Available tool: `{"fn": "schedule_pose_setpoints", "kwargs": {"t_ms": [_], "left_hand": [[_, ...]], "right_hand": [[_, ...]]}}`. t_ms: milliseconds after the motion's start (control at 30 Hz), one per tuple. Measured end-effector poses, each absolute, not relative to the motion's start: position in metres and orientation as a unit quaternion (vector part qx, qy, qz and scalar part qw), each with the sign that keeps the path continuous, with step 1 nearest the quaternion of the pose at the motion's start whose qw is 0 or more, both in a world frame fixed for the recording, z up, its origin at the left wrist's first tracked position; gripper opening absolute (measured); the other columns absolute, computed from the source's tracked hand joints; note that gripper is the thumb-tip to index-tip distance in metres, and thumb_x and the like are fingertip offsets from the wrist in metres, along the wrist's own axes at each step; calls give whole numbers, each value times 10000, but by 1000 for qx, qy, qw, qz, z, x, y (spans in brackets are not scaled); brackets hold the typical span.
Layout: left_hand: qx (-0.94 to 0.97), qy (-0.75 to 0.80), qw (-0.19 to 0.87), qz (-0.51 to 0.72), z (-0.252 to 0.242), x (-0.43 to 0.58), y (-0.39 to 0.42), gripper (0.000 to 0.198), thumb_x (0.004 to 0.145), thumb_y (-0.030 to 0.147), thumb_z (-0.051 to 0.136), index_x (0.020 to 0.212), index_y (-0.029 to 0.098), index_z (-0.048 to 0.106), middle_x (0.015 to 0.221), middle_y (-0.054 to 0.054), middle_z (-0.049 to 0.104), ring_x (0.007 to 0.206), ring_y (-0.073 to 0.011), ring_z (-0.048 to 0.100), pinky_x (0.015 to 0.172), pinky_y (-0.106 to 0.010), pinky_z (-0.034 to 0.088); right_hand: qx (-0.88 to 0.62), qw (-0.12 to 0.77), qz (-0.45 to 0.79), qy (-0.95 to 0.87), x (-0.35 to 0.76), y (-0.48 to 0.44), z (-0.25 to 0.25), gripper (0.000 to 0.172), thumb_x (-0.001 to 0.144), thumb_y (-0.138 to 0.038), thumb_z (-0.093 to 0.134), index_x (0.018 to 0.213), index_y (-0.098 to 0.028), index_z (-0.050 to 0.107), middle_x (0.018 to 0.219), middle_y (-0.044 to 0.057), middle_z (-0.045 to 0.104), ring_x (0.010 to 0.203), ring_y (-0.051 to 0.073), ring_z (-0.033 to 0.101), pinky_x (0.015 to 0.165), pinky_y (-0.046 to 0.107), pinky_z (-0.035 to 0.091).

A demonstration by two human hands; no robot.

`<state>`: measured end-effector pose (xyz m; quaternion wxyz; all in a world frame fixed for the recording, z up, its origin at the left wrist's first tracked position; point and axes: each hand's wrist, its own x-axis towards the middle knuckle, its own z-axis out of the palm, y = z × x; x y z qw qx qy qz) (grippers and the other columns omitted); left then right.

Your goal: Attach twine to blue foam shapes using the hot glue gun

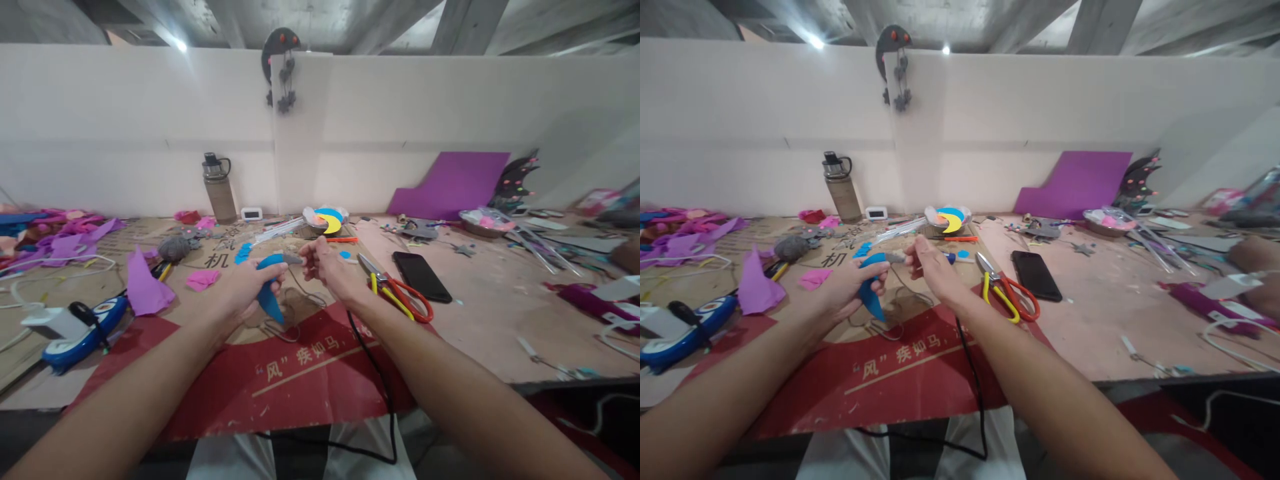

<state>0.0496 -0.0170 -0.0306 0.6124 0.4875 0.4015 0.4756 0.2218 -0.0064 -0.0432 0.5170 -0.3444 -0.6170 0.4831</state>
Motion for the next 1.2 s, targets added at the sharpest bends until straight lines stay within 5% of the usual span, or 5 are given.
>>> {"fn": "schedule_pose_setpoints", "kwargs": {"t_ms": [300,600,867,1000,1200], "left_hand": [[458,387,644,475,-32,52,-18,230,628,242,780,632,132,578,537,32,535,410,-40,436,427,-187,403],[433,385,625,523,-30,52,-14,229,608,243,768,619,143,562,543,35,531,416,-49,430,454,-214,406],[640,440,312,547,-36,38,-11,181,704,338,722,766,178,662,593,14,599,549,-110,527,555,-228,419],[578,400,439,560,-36,43,-9,219,692,341,728,678,157,610,585,12,578,499,-85,499,524,-221,413],[427,358,566,608,-36,41,4,212,616,221,771,665,133,585,574,28,556,444,-55,462,468,-200,420]], "right_hand": [[-392,505,249,-728,213,-15,-42,385,906,-452,465,614,-203,427,592,-36,433,593,115,411,611,271,327],[-361,533,497,-582,216,-2,-50,675,798,-793,259,773,-191,563,695,19,550,593,134,491,574,280,387],[-395,543,409,-617,213,0,-59,475,855,-630,408,839,-191,588,822,40,608,779,166,549,750,321,427],[-324,527,421,-663,207,-5,-61,309,886,-448,461,1020,-198,584,953,35,639,928,164,580,859,321,422],[-360,473,471,-652,199,-4,-67,224,833,-379,513,792,-182,611,569,-58,442,496,89,425,518,237,375]]}}
